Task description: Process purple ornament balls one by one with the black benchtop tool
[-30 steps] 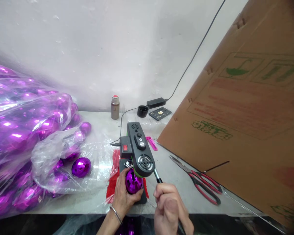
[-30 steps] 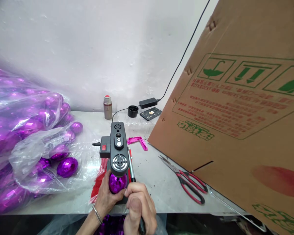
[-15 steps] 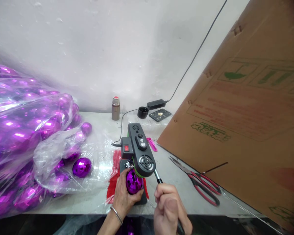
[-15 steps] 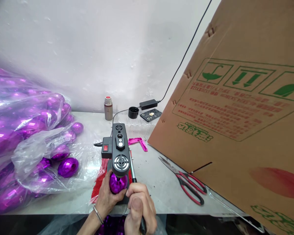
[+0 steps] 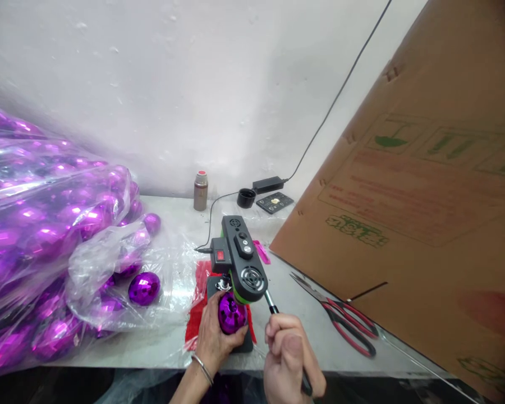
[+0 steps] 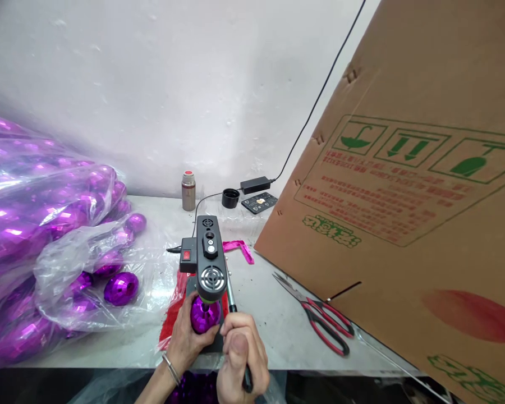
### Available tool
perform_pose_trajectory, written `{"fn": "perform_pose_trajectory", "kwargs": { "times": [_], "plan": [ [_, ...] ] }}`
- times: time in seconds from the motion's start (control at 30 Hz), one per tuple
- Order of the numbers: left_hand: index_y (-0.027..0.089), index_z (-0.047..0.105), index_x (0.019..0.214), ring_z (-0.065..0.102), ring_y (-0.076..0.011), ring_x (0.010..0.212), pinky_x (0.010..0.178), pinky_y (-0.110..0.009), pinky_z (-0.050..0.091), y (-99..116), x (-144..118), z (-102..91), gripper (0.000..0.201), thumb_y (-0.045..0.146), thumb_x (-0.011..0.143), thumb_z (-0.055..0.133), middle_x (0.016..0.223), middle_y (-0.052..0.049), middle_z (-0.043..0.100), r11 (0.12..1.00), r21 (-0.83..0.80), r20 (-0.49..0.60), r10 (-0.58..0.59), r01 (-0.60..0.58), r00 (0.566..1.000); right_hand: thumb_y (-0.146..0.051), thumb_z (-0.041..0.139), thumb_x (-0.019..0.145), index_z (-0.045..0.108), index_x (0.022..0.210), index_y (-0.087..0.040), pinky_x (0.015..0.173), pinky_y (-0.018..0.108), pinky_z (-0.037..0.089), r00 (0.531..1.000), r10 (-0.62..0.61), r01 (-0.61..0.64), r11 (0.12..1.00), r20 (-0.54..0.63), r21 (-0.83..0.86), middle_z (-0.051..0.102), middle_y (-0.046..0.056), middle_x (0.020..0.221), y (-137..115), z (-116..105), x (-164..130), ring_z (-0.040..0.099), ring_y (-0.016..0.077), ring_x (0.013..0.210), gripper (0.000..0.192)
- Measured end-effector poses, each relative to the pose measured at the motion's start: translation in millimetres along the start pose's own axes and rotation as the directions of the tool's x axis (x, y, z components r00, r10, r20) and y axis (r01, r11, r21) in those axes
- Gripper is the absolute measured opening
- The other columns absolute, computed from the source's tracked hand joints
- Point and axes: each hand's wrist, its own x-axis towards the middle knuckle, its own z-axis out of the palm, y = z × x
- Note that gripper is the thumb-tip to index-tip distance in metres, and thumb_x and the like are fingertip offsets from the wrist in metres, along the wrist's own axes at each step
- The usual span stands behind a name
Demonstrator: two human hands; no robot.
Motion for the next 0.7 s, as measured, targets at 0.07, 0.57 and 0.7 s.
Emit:
{"fn": "perform_pose_trajectory", "kwargs": {
  "times": [0.07,0.57,0.7],
  "plan": [
    [0.014,0.059,0.134,0.073,-0.0402,0.116,0.104,-0.063,0.059,0,1,0.4,0.071,0.036,0.068,0.078,0.125,-0.020,0.074,1.000,0.001,-0.001,-0.003,0.003,1.000,-0.026,0.049,0.111,0.045,0.064,-0.020,0.050,0.020,0.040,1.000,0.027,-0.027,1.000,0.005,0.006,0.046,-0.004,0.060,-1,0,-1,0.050,0.0088,0.057,0.048],
    [0.016,0.059,0.134,0.072,-0.0398,0.119,0.105,-0.061,0.058,1,3,1.4,0.070,0.036,0.070,0.079,0.127,-0.018,0.074,1.000,-0.014,0.010,-0.007,0.007,1.000,-0.023,0.044,0.112,0.046,0.066,-0.020,0.052,0.022,0.041,0.999,0.023,-0.022,0.999,-0.028,0.035,0.051,-0.002,0.069,9,1,-22,0.050,0.0105,0.060,0.046],
    [0.015,0.059,0.133,0.073,-0.0398,0.116,0.103,-0.060,0.059,0,2,1.7,0.070,0.037,0.070,0.079,0.124,-0.019,0.074,1.000,-0.018,-0.004,0.007,-0.007,1.000,-0.031,0.046,0.112,0.048,0.064,-0.020,0.062,0.026,0.047,0.998,-0.054,0.054,0.998,0.023,0.025,0.055,-0.001,0.070,28,-9,-35,0.054,0.0123,0.064,0.049]
  ]
}}
